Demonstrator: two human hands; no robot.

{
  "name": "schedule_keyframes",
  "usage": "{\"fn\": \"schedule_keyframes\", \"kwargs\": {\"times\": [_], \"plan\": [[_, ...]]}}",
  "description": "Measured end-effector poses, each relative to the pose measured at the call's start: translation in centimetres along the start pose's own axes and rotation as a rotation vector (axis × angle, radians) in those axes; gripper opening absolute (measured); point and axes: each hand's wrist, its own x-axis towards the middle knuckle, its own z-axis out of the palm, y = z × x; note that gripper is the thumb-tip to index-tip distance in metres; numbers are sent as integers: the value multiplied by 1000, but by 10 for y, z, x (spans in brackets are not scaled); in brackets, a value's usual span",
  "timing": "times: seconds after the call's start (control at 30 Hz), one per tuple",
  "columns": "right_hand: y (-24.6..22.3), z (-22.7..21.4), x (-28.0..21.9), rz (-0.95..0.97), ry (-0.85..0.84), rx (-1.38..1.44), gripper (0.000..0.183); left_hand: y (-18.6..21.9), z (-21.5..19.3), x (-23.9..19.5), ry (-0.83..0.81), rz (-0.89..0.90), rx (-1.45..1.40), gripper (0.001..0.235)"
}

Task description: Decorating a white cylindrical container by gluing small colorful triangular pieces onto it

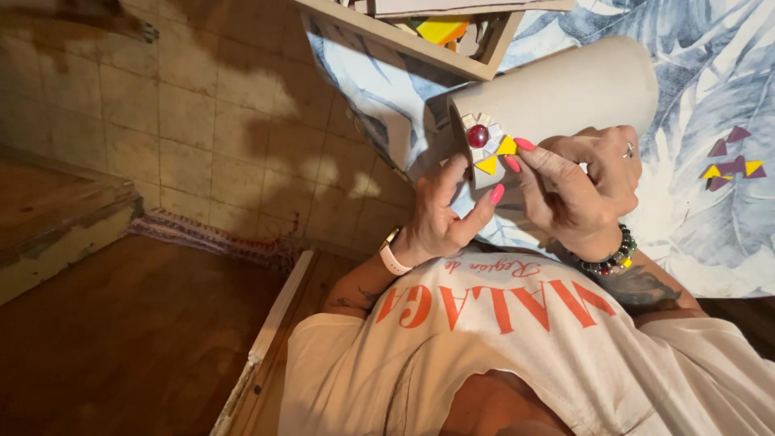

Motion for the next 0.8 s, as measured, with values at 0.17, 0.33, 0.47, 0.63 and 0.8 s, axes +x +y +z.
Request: {"fn": "schedule_keyframes", "kwargs": {"times": [0.17, 0.33, 0.47, 0.63, 0.8], "plan": [[-1, 0, -2, 33, -3, 19, 7, 1, 0, 2, -26, -37, 61, 37], [-2, -2, 0, 39, -12, 31, 10, -3, -7, 18, -170, -1, 27, 29], [-2, -11, -5, 107, -27, 100, 22, -13, -2, 15, -260, -252, -224, 23], [3, -49, -18, 83, -56, 71, 19, 13, 1, 22, -270, -223, -240, 21], [5, -95, -44, 74, 35, -2, 17, 22, 35, 18, -458, -200, -289, 23]]}}
